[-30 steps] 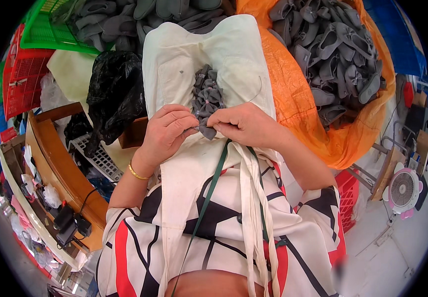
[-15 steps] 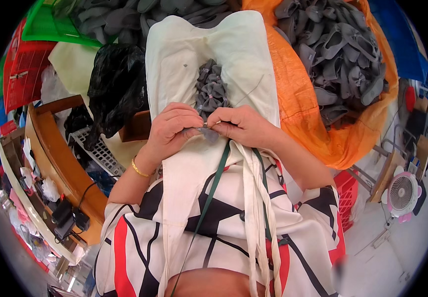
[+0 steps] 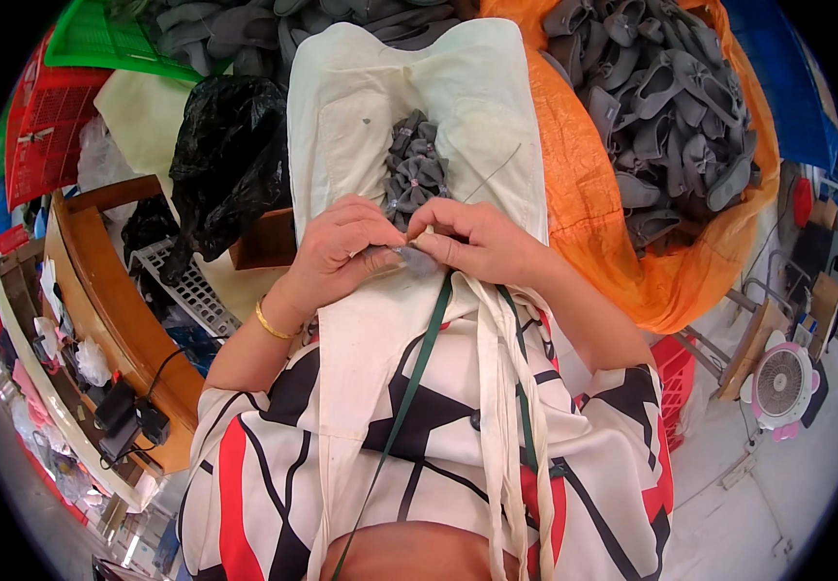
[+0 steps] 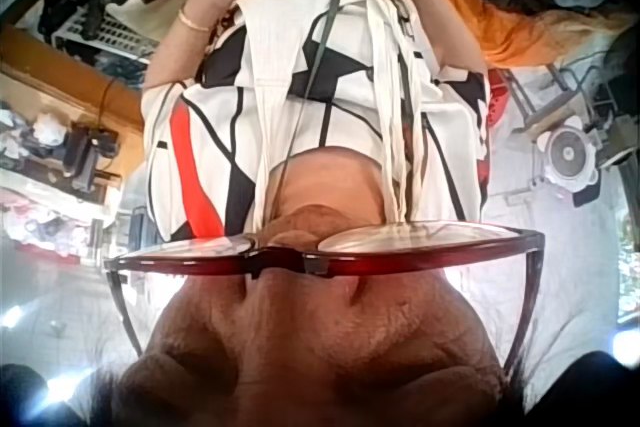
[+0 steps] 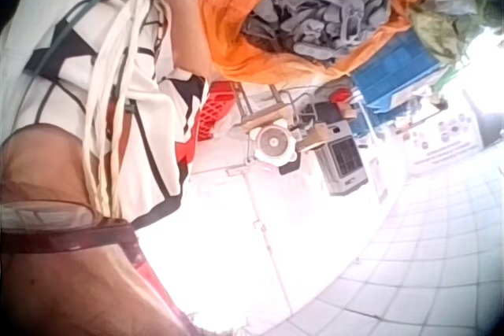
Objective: The person sits and sews a grey slipper by hand, using a needle and thread to attach a decorative bow. They repeatedly pick up slippers from a nearby orange sack, stitch the bow onto the vamp, and place the finished slipper back into the sack.
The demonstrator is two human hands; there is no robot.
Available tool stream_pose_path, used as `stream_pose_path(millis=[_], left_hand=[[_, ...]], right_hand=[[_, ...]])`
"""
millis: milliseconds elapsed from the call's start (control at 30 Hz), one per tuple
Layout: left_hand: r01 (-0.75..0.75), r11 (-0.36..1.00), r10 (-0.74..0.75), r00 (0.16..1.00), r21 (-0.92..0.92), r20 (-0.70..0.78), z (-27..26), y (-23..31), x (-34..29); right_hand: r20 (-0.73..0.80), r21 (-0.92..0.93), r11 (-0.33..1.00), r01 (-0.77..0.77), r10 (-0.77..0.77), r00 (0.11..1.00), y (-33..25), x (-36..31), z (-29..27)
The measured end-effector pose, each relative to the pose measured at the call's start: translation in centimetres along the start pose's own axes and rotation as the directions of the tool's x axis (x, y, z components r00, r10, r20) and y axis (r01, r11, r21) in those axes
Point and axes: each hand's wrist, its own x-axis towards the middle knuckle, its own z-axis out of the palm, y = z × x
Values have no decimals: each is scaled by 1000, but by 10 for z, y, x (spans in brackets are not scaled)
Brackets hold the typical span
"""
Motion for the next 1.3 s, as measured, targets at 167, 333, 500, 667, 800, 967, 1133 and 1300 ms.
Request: stream_pose_path(millis=[167,333,500,667,800,967,1133,1300], left_hand=[[30,1000,-30,999,-9,26,4,1,-2],[73,997,-75,995,33,73,11,-4,-4],[384,923,-385,923,21,29,14,-4,-2],[403,915,-403,915,19,18,12,-2,8],[321,943,-323,946,90,18,13,-7,7],[158,971,-150,987,182,-59,11,-18,17],[132,955,-101,987,267,-125,-7,-23,31],[193,966,-170,975,174,-141,-18,-30,48]], right_hand=[[-26,-76,995,-61,59,998,-8,1,4],[-14,-32,999,-33,33,999,-12,5,12],[-200,-441,895,64,-168,965,-7,15,-2],[-75,-880,420,219,-581,810,-10,24,7],[100,-801,345,489,-728,678,-24,27,14],[-270,-234,895,379,-435,859,-41,25,14],[-527,468,796,384,-97,844,-34,2,-59],[-759,483,538,690,-136,637,-50,2,-101]])
